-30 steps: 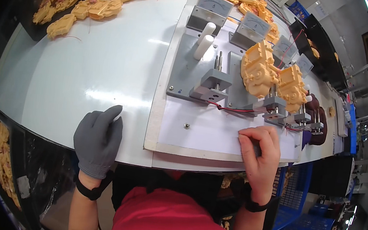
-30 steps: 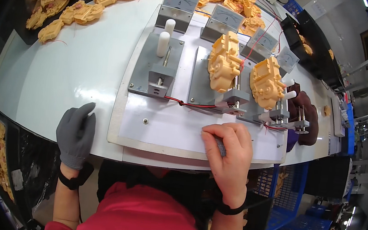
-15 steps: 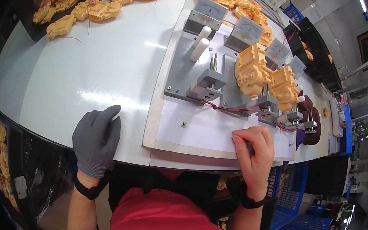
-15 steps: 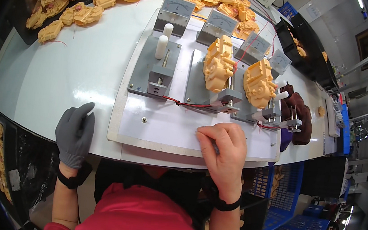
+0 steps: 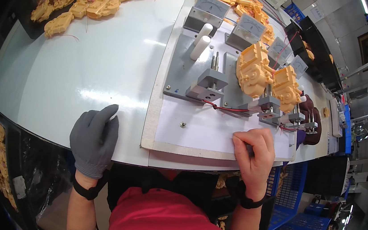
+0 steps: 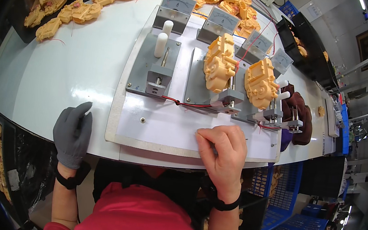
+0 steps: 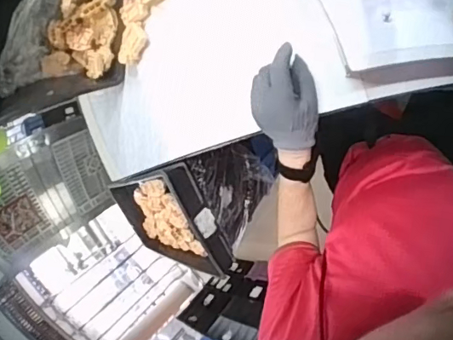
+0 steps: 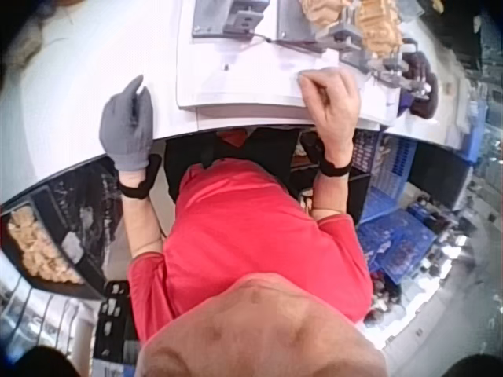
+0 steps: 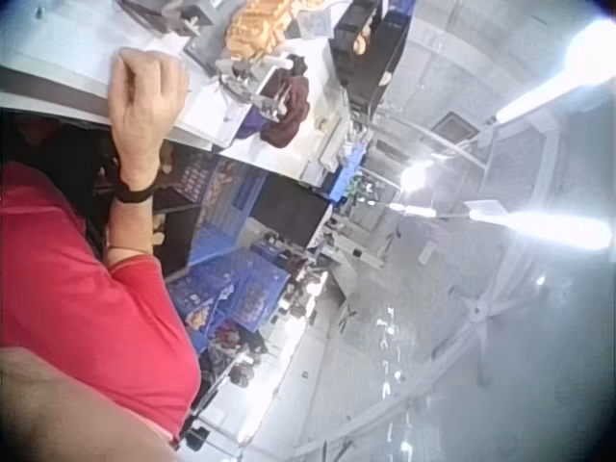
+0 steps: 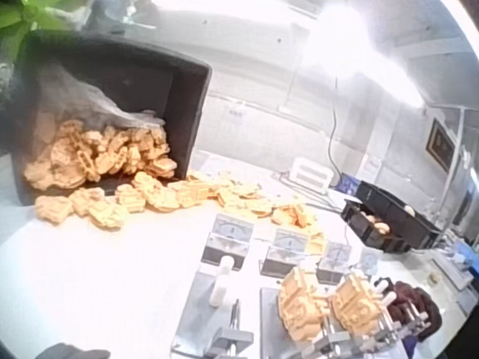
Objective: The person places yellow plastic components onto a testing jig, connects wires, and operates a lever to test the parts. The person also wipes the work surface with a cloth and handles the plastic parts individually, moving them between the jig and a nearby bin.
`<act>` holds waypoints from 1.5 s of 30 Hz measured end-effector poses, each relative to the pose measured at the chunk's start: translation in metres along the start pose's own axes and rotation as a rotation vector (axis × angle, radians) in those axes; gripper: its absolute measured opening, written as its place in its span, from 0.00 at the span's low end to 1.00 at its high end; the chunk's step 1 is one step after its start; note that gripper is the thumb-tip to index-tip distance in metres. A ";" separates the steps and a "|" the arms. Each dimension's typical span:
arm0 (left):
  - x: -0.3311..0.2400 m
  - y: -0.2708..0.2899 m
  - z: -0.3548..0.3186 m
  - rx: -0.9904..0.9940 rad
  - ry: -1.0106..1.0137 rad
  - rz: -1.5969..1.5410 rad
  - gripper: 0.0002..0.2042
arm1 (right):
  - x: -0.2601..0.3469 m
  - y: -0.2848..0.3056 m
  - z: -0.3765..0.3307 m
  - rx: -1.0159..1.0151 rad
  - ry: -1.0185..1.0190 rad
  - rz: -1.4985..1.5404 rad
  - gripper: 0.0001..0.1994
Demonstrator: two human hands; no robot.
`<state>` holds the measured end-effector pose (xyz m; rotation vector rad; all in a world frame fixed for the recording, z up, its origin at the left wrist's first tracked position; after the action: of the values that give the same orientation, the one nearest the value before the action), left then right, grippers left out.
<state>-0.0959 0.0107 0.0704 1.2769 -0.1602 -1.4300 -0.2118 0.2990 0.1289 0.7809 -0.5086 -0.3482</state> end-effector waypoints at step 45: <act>0.001 -0.006 -0.001 0.003 0.000 0.016 0.13 | 0.000 0.007 0.001 -0.075 -0.001 0.008 0.07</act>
<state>-0.0984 0.0120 0.0653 1.2756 -0.1720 -1.4168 -0.2119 0.3033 0.1346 0.7055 -0.4972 -0.3585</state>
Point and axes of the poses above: each hand's wrist, its own z-axis towards the middle knuckle, its own y-axis out of the back of the hand, x = y × z, the point moved 10 cm from there along z, towards the middle knuckle, and after that the axes turned 12 degrees about y, right-handed, at the moved point
